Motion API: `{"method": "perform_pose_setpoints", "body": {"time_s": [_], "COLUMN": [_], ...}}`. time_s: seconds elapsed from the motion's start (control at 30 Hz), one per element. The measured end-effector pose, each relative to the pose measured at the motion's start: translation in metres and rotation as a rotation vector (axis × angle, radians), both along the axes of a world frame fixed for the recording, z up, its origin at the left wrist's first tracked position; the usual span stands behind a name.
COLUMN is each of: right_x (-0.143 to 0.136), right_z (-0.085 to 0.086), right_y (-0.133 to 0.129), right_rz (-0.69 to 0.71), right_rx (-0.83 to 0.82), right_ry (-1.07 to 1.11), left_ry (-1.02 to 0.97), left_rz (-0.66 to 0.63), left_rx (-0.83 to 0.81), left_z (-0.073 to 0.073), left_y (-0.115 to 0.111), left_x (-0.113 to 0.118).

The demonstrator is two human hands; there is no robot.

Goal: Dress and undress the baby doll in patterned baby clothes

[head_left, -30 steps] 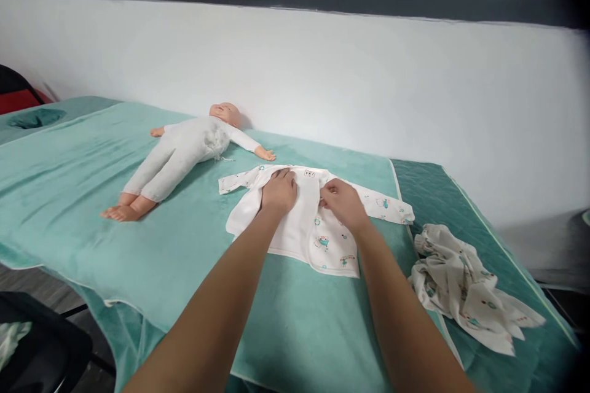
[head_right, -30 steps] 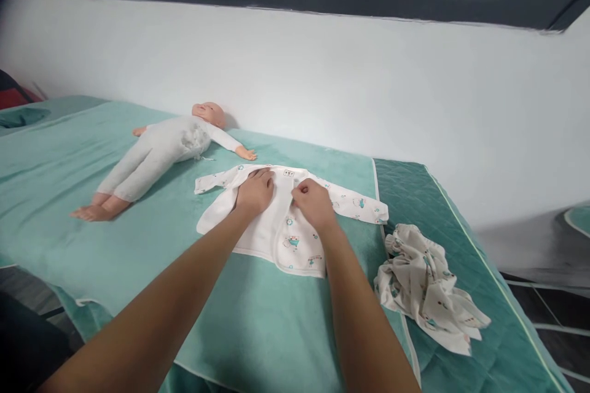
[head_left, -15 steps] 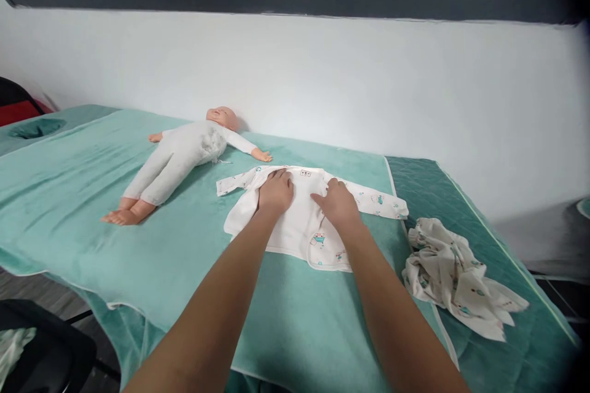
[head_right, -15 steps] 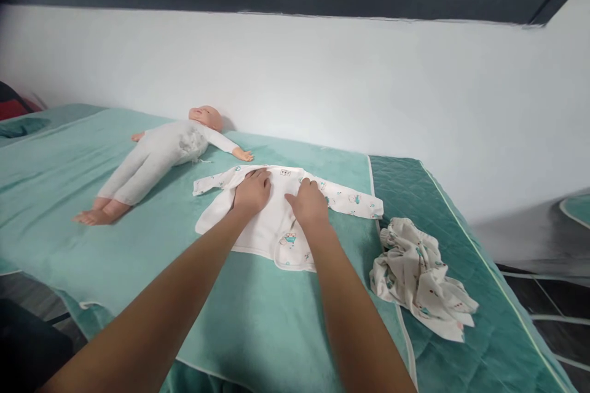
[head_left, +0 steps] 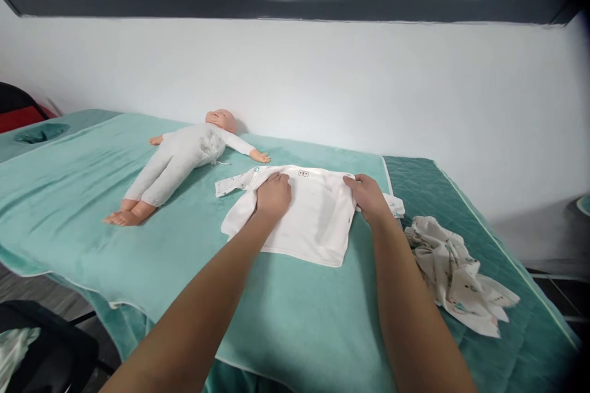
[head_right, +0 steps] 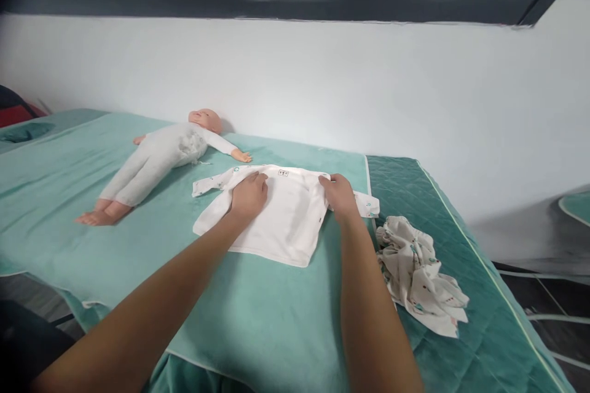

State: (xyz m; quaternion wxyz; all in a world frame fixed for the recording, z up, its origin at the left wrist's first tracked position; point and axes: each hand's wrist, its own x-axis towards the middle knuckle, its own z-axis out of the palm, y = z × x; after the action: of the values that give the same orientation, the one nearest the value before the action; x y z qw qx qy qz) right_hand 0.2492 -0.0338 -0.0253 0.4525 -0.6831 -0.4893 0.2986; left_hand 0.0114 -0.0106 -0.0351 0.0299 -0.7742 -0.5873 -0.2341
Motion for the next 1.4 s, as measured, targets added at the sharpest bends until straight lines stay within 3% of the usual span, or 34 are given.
{"method": "perform_pose_setpoints", "body": {"time_s": [0.13,0.3,0.37,0.47,0.63,0.83,1.1,1.27,1.4], "right_x": [0.004,0.007,0.010,0.015,0.017,0.019,0.031,0.033,0.026], "right_z": [-0.003,-0.001,-0.001,-0.001,-0.001,-0.004,-0.002,0.006,0.014], "right_y": [0.000,0.000,0.000,0.001,-0.002,-0.006,-0.009,-0.014,-0.019], "right_rz": [-0.007,-0.038,-0.045,-0.083,-0.109,-0.042,-0.119,-0.172,-0.176], "right_rx": [-0.039,-0.044,-0.052,-0.066,-0.062,-0.063,-0.093,-0.028,0.049], "right_ry": [0.056,0.006,-0.030,-0.117,-0.224,-0.214,-0.307,-0.380,-0.471], "left_ry": [-0.054,-0.260,-0.248,-0.106,-0.025,0.043,-0.049,-0.100,-0.258], "left_rz": [-0.089,-0.405,-0.440,-0.423,-0.433,-0.656,-0.759,-0.743,-0.719], "left_rx": [-0.018,-0.141,-0.151,-0.092,0.007,0.147,0.070,0.034,-0.074], "left_z": [0.005,0.005,0.004,0.004,0.005,0.005,0.001,-0.001,-0.004], "left_y": [-0.033,-0.113,-0.139,-0.159,-0.168,-0.176,-0.178,-0.176,-0.171], "left_x": [0.013,0.039,0.048,0.061,0.076,0.085,0.081,0.080,0.081]}}
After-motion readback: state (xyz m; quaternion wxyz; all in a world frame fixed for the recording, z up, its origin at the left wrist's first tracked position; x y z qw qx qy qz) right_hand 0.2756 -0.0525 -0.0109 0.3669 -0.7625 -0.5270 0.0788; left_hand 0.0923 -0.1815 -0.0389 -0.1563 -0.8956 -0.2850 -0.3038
